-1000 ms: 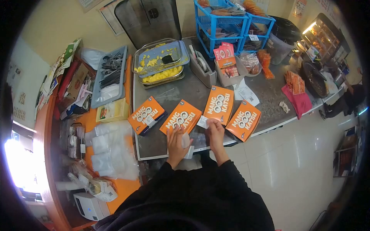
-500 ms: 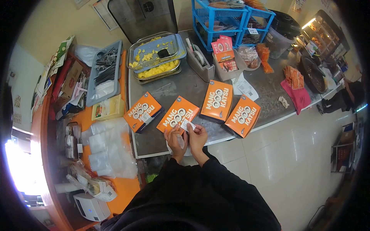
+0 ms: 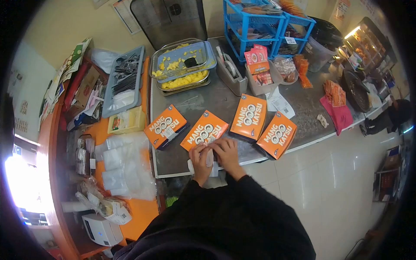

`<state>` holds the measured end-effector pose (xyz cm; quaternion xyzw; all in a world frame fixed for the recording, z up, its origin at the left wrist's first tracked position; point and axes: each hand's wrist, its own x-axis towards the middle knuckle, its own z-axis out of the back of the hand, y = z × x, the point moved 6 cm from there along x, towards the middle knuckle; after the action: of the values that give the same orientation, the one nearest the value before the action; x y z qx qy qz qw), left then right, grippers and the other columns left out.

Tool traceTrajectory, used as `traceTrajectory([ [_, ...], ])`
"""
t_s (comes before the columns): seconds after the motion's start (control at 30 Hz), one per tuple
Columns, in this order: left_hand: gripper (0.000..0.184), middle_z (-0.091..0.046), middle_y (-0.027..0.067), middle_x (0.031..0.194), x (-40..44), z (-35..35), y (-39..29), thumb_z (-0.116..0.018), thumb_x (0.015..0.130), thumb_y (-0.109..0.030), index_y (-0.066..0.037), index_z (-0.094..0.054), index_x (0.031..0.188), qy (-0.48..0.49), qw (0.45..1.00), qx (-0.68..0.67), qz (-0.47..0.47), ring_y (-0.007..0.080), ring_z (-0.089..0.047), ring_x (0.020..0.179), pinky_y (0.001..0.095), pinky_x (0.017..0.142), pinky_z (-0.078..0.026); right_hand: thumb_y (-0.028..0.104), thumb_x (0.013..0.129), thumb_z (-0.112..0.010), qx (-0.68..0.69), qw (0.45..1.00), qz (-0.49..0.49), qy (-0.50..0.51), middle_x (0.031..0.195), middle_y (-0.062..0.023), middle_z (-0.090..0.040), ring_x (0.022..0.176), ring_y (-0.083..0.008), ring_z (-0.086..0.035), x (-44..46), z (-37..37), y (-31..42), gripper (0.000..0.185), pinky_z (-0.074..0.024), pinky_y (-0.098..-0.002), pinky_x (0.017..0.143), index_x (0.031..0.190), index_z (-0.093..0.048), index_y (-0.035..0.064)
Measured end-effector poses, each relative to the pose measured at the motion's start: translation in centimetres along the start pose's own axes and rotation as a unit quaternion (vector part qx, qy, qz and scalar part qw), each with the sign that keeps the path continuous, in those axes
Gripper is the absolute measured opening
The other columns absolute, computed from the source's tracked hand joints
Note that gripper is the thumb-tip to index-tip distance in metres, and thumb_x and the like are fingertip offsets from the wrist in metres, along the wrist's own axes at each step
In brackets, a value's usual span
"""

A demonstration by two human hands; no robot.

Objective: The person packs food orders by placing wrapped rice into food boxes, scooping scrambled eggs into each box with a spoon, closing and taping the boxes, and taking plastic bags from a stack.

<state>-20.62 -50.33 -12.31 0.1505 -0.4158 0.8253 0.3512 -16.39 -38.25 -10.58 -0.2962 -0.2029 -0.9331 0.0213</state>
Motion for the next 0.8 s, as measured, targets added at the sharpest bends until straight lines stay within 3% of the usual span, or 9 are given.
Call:
traceTrajectory([
  [0.1, 0.046, -0.049, 0.0176, 0.123, 0.1, 1.5, -0.6, -0.073, 0.072, 0.001, -0.010, -0.064, 0.116, -0.051, 0.998, -0.022, 0.018, 0.0328, -0.050, 0.121, 0.0488, 0.108, -0.028, 0.015, 0.067, -0.080, -0.064, 0.986, 0.133, 0.080, 0.120, -0.0083, -0.056, 0.115, -0.0304, -0.051, 2.7, 0.8, -1.8, 0.074, -0.0336, -0.0503, 0.100, 0.135, -0.051, 0.0187],
  [0.2, 0.039, -0.037, 0.0247, 0.140, -0.6, 3.5, -1.5, -0.071, 0.077, 0.001, -0.007, -0.065, 0.114, -0.168, 0.979, 0.068, 0.093, 0.0390, -0.046, 0.129, 0.0487, 0.110, -0.029, 0.014, 0.066, -0.081, -0.086, 0.987, 0.075, 0.110, 0.128, -0.0122, -0.054, 0.120, -0.0326, -0.051, 7.8, 2.6, -3.6, 0.091, -0.0318, -0.0543, 0.104, 0.146, -0.038, 0.0205],
  [0.3, 0.029, -0.022, 0.0332, 0.151, -1.4, 2.5, -0.2, -0.067, 0.083, -0.001, -0.003, -0.065, 0.112, -0.153, 0.960, -0.134, 0.194, 0.0444, -0.037, 0.136, 0.0449, 0.107, -0.035, 0.011, 0.067, -0.080, 0.015, 0.928, -0.020, 0.373, 0.132, -0.0182, -0.053, 0.122, -0.0372, -0.051, 9.5, -1.8, -6.3, 0.101, -0.0349, -0.0532, 0.106, 0.152, -0.025, 0.0203],
  [0.33, 0.027, -0.012, 0.0350, 0.154, -1.6, 2.1, 0.2, -0.066, 0.085, -0.001, 0.000, -0.065, 0.112, -0.153, 0.950, -0.188, 0.197, 0.0468, -0.032, 0.137, 0.0413, 0.103, -0.040, 0.009, 0.067, -0.079, 0.090, 0.924, -0.038, 0.369, 0.129, -0.0233, -0.054, 0.113, -0.0428, -0.056, 9.8, -2.4, -6.0, 0.105, -0.0440, -0.0495, 0.098, 0.153, -0.020, 0.0189],
  [0.43, 0.025, -0.015, 0.0354, 0.153, -1.0, 3.8, -0.7, -0.064, 0.086, -0.001, 0.003, -0.065, 0.111, -0.146, 0.972, -0.087, 0.165, 0.0449, -0.033, 0.138, 0.0420, 0.104, -0.038, 0.011, 0.071, -0.076, 0.074, 0.933, -0.012, 0.353, 0.126, -0.0238, -0.055, 0.107, -0.0444, -0.059, 11.1, 0.4, -4.2, 0.098, -0.0496, -0.0466, 0.091, 0.152, -0.021, 0.0171],
  [0.53, 0.025, -0.018, 0.0323, 0.154, 1.7, 7.9, -1.2, -0.063, 0.086, 0.000, 0.002, -0.065, 0.111, -0.156, 0.959, -0.155, 0.176, 0.0409, -0.035, 0.139, 0.0389, 0.106, -0.037, 0.014, 0.067, -0.078, 0.100, 0.947, -0.001, 0.305, 0.126, -0.0222, -0.057, 0.105, -0.0432, -0.060, 13.4, 3.2, -1.7, 0.092, -0.0500, -0.0481, 0.089, 0.148, -0.033, 0.0157],
  [0.6, 0.023, -0.030, 0.0250, 0.153, 4.1, 12.1, -1.0, -0.061, 0.089, -0.002, 0.001, -0.066, 0.111, -0.124, 0.977, -0.061, 0.163, 0.0318, -0.048, 0.130, 0.0341, 0.104, -0.039, 0.018, 0.066, -0.081, 0.103, 0.956, 0.011, 0.275, 0.129, -0.0207, -0.056, 0.106, -0.0415, -0.060, 15.5, 4.2, 0.7, 0.089, -0.0502, -0.0478, 0.089, 0.144, -0.039, 0.0149],
  [0.67, 0.022, -0.038, 0.0204, 0.148, 5.0, 14.0, 2.4, -0.060, 0.090, -0.004, 0.003, -0.067, 0.110, -0.110, 0.954, -0.175, 0.219, 0.0256, -0.052, 0.123, 0.0325, 0.102, -0.040, 0.018, 0.066, -0.081, 0.108, 0.959, 0.038, 0.260, 0.130, -0.0201, -0.056, 0.110, -0.0407, -0.059, 17.5, 1.9, 1.8, 0.088, -0.0494, -0.0472, 0.091, 0.144, -0.039, 0.0154],
  [0.8, 0.034, -0.050, 0.0137, 0.138, 5.1, 15.2, 9.8, -0.059, 0.094, -0.010, 0.005, -0.059, 0.124, -0.140, 0.953, -0.190, 0.190, 0.0180, -0.055, 0.112, 0.0312, 0.098, -0.042, 0.018, 0.068, -0.083, 0.159, 0.953, 0.048, 0.251, 0.132, -0.0204, -0.053, 0.119, -0.0404, -0.053, 19.7, -5.9, 2.4, 0.087, -0.0441, -0.0475, 0.098, 0.143, -0.040, 0.0144],
])
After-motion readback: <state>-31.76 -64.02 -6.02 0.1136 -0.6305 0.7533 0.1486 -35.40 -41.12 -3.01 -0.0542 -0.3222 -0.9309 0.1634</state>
